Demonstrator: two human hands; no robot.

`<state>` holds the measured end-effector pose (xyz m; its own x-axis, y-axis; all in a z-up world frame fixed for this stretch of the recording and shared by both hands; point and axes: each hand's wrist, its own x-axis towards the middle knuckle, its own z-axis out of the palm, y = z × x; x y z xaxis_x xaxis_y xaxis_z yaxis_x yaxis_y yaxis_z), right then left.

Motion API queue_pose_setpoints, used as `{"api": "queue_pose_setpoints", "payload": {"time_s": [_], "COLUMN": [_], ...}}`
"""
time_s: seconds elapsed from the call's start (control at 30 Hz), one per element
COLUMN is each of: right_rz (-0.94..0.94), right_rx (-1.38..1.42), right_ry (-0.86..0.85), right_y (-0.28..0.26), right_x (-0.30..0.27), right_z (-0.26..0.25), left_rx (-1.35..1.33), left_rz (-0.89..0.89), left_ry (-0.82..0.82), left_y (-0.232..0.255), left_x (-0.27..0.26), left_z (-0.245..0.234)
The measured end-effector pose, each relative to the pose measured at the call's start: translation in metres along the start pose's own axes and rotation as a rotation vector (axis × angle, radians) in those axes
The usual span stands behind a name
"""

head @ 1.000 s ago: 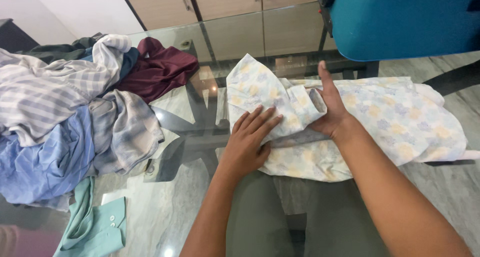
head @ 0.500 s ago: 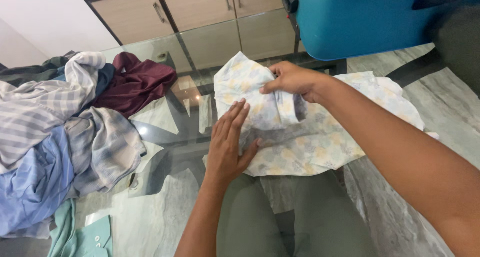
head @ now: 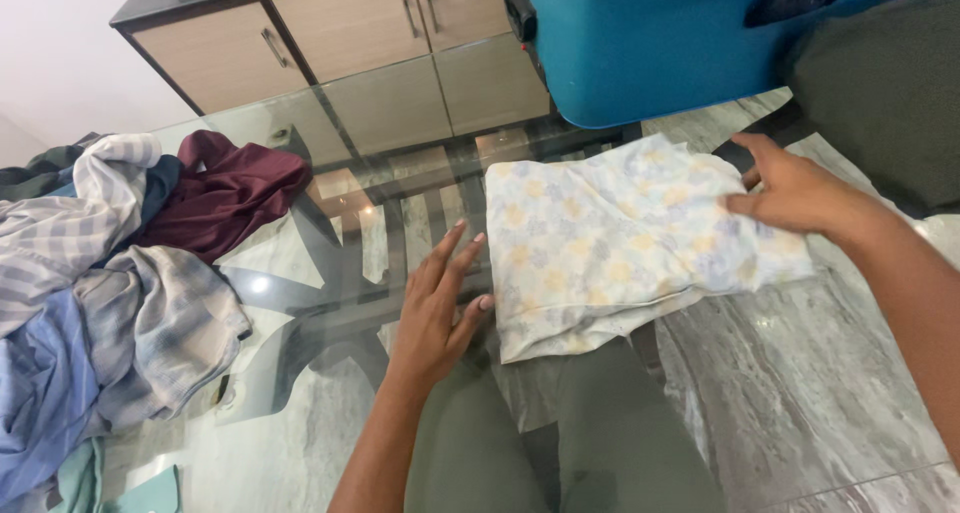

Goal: The person folds a patterned shirt on a glass table, then picks up a striped shirt, buttons it, and folds it. The person handles the shirts by hand, smoothing and aligning them before folding.

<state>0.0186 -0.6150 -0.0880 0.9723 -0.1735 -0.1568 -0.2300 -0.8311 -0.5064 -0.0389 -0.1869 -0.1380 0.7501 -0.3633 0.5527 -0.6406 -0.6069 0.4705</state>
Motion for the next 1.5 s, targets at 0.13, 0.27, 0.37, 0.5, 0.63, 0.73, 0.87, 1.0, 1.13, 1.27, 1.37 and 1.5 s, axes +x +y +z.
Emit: {"api": "queue_pose_setpoints", "payload": {"time_s": [0.13,0.27,0.37,0.5,0.63,0.73,0.87,1.0,1.13,1.27,1.37,1.5], "right_rz": [0.007,-0.020,-0.200,-0.384,-0.592,-0.630,-0.732,-0.888,-0.858,-0.815,-0.723,-0.587], "right_rx": [-0.277,-0.446,-0.534,-0.505,-0.397,-0.484,-0.844,-0.150,-0.251,-0.328,-0.382,-0.482], "right_ry": [0.139,0.106,0.246,0.336,0.388,0.325,0.616,0.236,0.188,0.156,0.069,0.003], "right_y": [0.022,0.005,-0.009,-0.034,-0.073,-0.104,-0.150,-0.192,-0.199,-0.194,-0.187,-0.184], "right_x": [-0.009,-0.019,-0.022,-0.015,-0.009,-0.002,0.017,0.016,-0.003,-0.007,-0.007,-0.009], "right_z": [0.028,0.066,0.086,0.108,0.134,0.145,0.157,0.195,0.223,0.219,0.207,0.194], "left_rx": [-0.032,0.032,0.077,0.145,0.163,0.029,0.138,0.377,0.443,0.444,0.453,0.475], "left_rz": [0.001,0.047,0.039,0.055,-0.012,-0.194,-0.131,-0.153,-0.208,-0.289,-0.338,-0.449], "left_ry": [-0.102,-0.261,-0.247,-0.096,0.061,0.047,0.059,-0.022,-0.043,-0.034,-0.027,-0.054], "left_y": [0.005,0.005,0.002,-0.010,-0.014,-0.019,-0.032,-0.047,-0.058,-0.062,-0.064,-0.068], "left_x": [0.000,0.000,0.001,0.006,0.003,-0.002,-0.004,-0.010,-0.016,-0.014,-0.013,-0.009], "left_z": [0.006,0.012,0.013,-0.003,-0.013,-0.020,-0.015,-0.001,0.004,0.002,-0.001,-0.005]}}
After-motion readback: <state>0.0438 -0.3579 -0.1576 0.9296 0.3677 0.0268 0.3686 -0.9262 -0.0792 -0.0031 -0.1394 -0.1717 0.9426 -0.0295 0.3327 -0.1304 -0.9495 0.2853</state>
